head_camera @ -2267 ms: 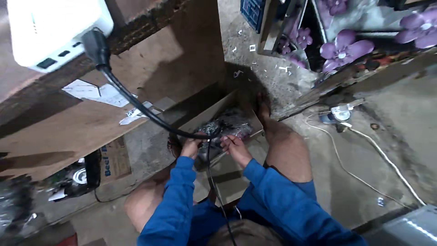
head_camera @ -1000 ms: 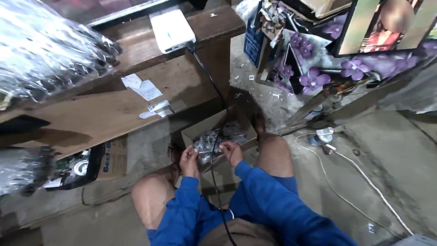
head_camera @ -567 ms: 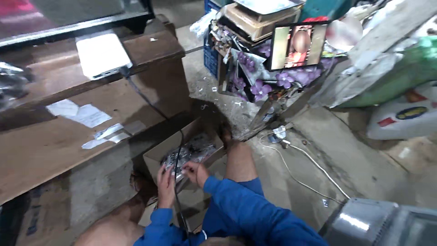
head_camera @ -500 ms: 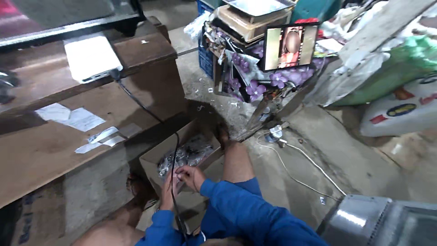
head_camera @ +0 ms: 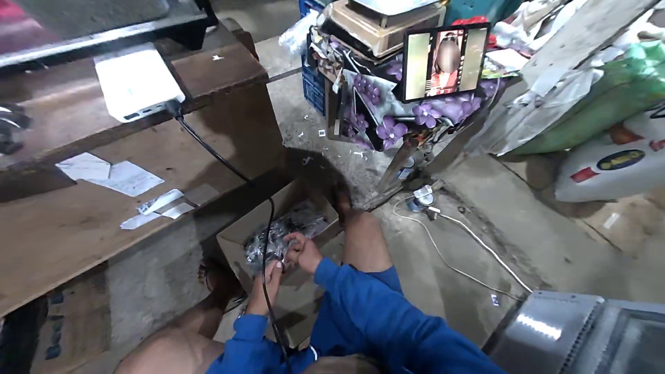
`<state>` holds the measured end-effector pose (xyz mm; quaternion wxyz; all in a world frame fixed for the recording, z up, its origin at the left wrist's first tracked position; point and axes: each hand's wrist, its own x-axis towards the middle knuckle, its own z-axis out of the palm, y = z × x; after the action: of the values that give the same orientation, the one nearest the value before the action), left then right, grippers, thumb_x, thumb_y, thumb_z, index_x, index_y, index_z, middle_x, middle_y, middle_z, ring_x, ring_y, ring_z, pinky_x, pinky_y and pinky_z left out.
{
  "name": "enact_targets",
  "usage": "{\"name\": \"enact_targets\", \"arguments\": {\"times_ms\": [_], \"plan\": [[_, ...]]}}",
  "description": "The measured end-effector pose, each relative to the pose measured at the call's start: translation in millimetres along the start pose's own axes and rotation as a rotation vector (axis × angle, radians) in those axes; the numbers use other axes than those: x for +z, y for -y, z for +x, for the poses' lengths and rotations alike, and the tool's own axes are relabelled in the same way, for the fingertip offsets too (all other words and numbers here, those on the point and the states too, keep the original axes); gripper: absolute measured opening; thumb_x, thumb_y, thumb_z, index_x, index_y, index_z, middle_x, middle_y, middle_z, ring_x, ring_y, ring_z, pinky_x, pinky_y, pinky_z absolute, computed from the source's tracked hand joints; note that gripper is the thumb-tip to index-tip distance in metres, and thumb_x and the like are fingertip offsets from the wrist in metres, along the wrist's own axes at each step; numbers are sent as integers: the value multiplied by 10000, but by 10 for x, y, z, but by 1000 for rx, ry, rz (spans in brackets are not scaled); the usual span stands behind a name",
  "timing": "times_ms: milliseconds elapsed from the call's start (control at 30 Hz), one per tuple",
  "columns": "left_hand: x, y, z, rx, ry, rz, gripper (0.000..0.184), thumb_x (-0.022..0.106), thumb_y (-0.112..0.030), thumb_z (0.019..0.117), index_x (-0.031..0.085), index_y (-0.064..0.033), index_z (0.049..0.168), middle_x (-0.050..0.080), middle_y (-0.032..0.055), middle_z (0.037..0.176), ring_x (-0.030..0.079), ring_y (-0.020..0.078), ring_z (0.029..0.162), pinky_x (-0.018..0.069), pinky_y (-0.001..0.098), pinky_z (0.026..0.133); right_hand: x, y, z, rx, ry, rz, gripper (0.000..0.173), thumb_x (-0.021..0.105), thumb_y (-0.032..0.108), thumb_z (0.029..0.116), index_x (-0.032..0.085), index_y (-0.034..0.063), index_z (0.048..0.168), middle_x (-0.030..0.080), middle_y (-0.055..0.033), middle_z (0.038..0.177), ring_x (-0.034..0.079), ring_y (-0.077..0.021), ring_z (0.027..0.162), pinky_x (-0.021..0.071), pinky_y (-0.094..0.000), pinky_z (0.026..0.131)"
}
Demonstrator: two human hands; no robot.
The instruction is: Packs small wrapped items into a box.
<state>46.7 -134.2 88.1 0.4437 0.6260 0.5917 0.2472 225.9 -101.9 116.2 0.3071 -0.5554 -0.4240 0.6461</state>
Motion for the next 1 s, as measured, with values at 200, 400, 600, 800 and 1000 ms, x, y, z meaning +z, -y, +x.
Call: {"name": "enact_targets", "arguments": {"times_ms": [200, 400, 600, 800, 1000], "plan": [[8, 2, -4, -113, 120, -134, 346, 414, -293, 1100, 669, -61, 1068, 622, 39, 857, 575, 126, 716, 506, 318, 678, -63, 28, 35, 211, -143, 411, 513, 624, -35, 951, 466, 69, 1428, 655, -114, 847, 578, -150, 598, 513, -312, 575], [-22, 50, -15, -185, 242, -273, 322, 408, -286, 1090, 638, -79, 997, 574, 17, 747, 559, 130, 625, 515, 312, 623, -352, 122, 103, 180, -370, 511, 471, 634, -38, 949, 478, 34, 1388, 651, -137, 828, 595, -171, 585, 531, -313, 555], [-79, 50, -5, -168, 301, -252, 321, 415, -277, 1084, 644, -87, 963, 573, 8, 713, 571, 125, 618, 521, 297, 616, -505, 134, 127, 107, -467, 624, 463, 629, -38, 961, 461, 26, 1388, 648, -147, 835, 610, -187, 601, 548, -334, 573], [-116, 57, -3, -121, 282, -27, 323, 449, -313, 1091, 691, -112, 1014, 639, 11, 760, 623, 122, 671, 551, 328, 667, -536, 150, 123, 32, -495, 741, 402, 622, -22, 983, 476, 21, 1356, 663, -155, 842, 635, -199, 622, 569, -350, 596], [-201, 149, 12, 34, 89, 426, 274, 575, -352, 1045, 777, -191, 1137, 762, 52, 1089, 713, 222, 1055, 535, 533, 991, -301, 81, -6, -142, -215, 840, 365, 520, -30, 1026, 451, 19, 1380, 673, -151, 950, 673, -219, 765, 593, -399, 750]]}}
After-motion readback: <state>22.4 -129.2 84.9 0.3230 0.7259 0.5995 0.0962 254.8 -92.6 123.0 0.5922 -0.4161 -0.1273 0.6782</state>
